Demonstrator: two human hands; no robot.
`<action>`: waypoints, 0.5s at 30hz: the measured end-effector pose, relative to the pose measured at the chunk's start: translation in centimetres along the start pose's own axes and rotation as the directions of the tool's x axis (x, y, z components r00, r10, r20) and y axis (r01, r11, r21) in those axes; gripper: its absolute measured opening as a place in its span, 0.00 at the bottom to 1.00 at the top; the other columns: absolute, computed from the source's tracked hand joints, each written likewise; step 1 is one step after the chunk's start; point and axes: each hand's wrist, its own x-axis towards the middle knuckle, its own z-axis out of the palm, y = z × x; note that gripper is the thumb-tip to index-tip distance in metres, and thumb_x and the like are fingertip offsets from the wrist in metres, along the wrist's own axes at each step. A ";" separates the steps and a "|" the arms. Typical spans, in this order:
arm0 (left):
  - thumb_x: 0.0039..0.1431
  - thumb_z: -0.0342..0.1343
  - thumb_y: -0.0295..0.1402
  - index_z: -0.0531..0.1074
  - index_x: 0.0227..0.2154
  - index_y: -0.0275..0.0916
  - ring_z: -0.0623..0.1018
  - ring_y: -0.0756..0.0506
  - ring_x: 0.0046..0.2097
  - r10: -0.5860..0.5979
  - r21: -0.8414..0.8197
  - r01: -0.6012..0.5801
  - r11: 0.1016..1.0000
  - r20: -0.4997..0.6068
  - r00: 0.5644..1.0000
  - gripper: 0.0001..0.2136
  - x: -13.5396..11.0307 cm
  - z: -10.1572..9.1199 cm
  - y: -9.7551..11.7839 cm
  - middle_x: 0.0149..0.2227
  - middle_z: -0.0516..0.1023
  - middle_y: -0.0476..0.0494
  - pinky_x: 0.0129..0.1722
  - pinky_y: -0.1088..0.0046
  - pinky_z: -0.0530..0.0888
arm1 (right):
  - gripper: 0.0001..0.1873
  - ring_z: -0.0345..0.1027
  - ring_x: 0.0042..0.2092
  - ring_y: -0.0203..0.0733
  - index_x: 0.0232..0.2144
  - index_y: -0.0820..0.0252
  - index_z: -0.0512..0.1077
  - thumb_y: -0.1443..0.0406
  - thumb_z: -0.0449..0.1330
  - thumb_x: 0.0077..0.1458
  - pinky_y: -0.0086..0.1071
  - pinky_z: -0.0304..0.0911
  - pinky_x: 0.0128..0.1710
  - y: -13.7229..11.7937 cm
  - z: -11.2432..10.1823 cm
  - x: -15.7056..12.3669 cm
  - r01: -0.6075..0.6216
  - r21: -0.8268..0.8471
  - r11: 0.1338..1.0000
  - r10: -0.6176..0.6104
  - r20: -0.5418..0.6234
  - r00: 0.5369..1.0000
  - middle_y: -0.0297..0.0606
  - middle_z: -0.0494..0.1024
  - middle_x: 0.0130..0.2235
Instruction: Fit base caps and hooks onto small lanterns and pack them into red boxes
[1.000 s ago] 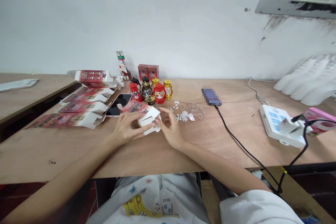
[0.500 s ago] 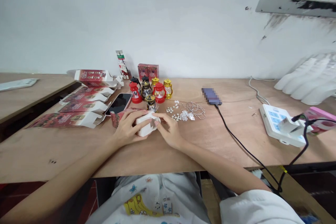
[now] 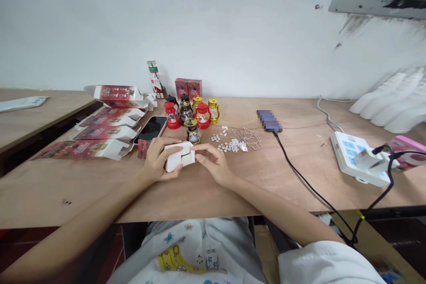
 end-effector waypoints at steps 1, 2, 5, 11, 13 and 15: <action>0.50 0.54 0.38 0.65 0.44 0.41 0.75 0.41 0.41 0.007 -0.003 -0.007 1.000 -0.006 1.000 0.18 0.0 0.0 0.1 0.41 0.75 0.37 0.37 0.64 0.68 | 0.11 0.70 0.41 0.38 0.38 0.53 0.73 0.56 0.61 0.54 0.34 0.67 0.42 0.1 0.1 0.1 -0.014 0.043 0.999 0.014 0.010 1.000 0.35 0.76 0.39; 0.50 0.55 0.37 0.65 0.43 0.40 0.75 0.41 0.40 0.015 -0.007 -0.015 1.000 -0.010 1.000 0.17 0.1 0.1 0.2 0.41 0.75 0.38 0.37 0.65 0.68 | 0.12 0.70 0.42 0.38 0.38 0.53 0.72 0.56 0.62 0.53 0.34 0.67 0.44 0.2 0.2 0.1 -0.028 0.084 0.996 0.026 0.021 0.999 0.35 0.76 0.41; 0.49 0.56 0.36 0.66 0.43 0.40 0.76 0.42 0.39 0.039 -0.023 -0.039 0.999 -0.011 0.999 0.17 0.2 0.2 0.4 0.40 0.77 0.38 0.37 0.65 0.69 | 0.12 0.70 0.46 0.39 0.36 0.53 0.71 0.57 0.65 0.50 0.35 0.68 0.45 0.3 0.5 0.1 -0.071 0.178 0.981 0.064 0.045 0.997 0.36 0.74 0.46; 0.46 0.59 0.35 0.67 0.43 0.38 0.78 0.42 0.39 0.089 -0.023 -0.090 0.996 -0.020 0.996 0.19 0.3 0.3 0.8 0.39 0.78 0.37 0.37 0.66 0.71 | 0.13 0.70 0.43 0.38 0.34 0.54 0.70 0.58 0.67 0.47 0.34 0.69 0.43 0.2 0.9 -0.1 -0.108 0.192 0.975 0.106 0.022 0.994 0.36 0.74 0.44; 0.46 0.59 0.35 0.68 0.43 0.38 0.78 0.42 0.39 0.113 -0.005 -0.113 0.994 -0.021 0.993 0.19 0.4 0.3 0.9 0.38 0.79 0.37 0.36 0.65 0.71 | 0.14 0.70 0.41 0.36 0.35 0.54 0.69 0.59 0.67 0.47 0.33 0.69 0.41 0.3 0.9 -0.2 -0.106 0.173 0.979 0.106 0.006 0.994 0.35 0.74 0.42; 0.47 0.59 0.36 0.68 0.43 0.38 0.78 0.42 0.38 0.126 0.007 -0.126 0.992 -0.022 0.992 0.19 0.4 0.2 0.9 0.37 0.79 0.38 0.36 0.65 0.71 | 0.15 0.70 0.40 0.36 0.36 0.53 0.68 0.59 0.67 0.47 0.33 0.69 0.40 0.3 1.0 -0.3 -0.108 0.173 0.979 0.110 -0.003 0.994 0.34 0.74 0.40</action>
